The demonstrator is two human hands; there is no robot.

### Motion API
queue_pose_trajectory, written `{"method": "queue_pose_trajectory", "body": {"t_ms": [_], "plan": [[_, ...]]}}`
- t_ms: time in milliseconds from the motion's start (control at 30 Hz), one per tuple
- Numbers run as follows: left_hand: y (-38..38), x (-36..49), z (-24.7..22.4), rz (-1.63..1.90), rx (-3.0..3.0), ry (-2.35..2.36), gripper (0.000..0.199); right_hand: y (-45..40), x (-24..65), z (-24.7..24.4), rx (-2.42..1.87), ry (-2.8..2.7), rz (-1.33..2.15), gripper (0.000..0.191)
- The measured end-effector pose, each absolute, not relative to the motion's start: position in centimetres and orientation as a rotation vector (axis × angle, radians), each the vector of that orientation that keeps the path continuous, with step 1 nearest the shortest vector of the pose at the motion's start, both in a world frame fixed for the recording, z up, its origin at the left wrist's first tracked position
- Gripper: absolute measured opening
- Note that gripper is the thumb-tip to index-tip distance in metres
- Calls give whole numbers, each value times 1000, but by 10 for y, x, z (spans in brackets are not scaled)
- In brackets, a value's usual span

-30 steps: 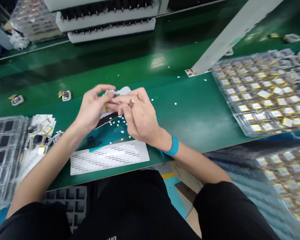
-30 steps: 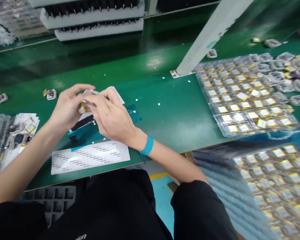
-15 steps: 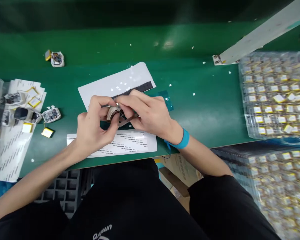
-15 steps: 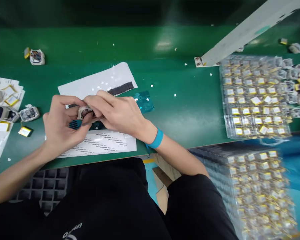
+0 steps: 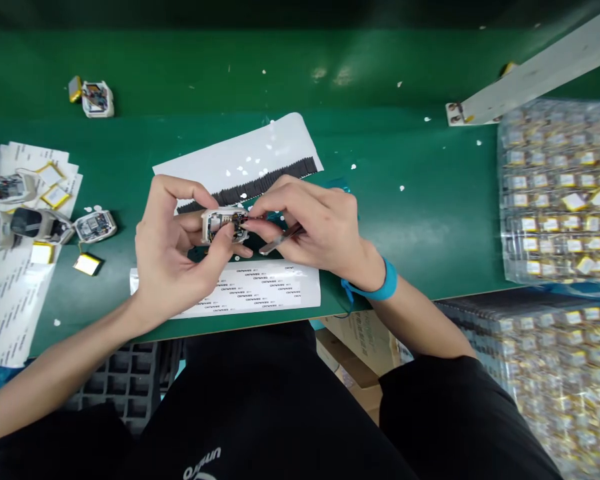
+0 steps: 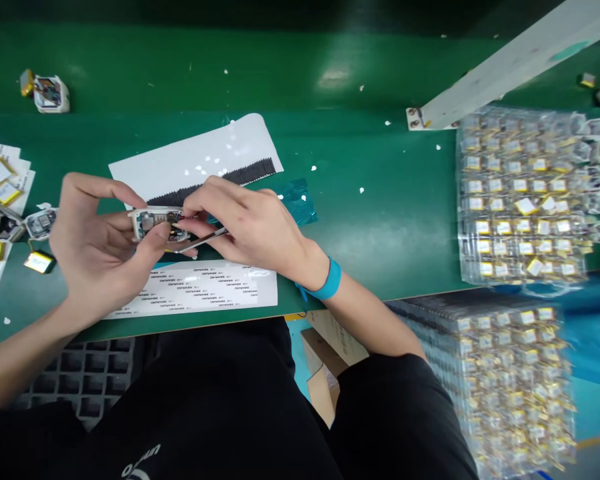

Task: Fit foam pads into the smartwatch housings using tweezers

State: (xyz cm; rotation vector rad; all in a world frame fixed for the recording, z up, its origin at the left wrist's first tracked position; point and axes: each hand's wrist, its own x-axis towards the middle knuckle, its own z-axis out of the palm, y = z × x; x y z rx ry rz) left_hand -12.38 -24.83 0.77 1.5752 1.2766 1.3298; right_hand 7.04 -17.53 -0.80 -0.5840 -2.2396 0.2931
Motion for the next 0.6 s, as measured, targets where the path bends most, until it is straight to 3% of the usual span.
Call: {"method": "queue_pose_trajectory", "body": {"t_ms": [100, 267, 600], "plan": [[-247, -122, 8, 1356, 1545, 1303, 30, -178, 71, -10, -570, -2238, 207, 6], [-252, -119, 9, 1405, 1641, 1326, 26, -187, 70, -13, -523, -2228, -58, 14], [-254, -122, 8, 1414, 1938, 1462, 30, -191, 63, -16, -570, -2134, 139, 15]]}}
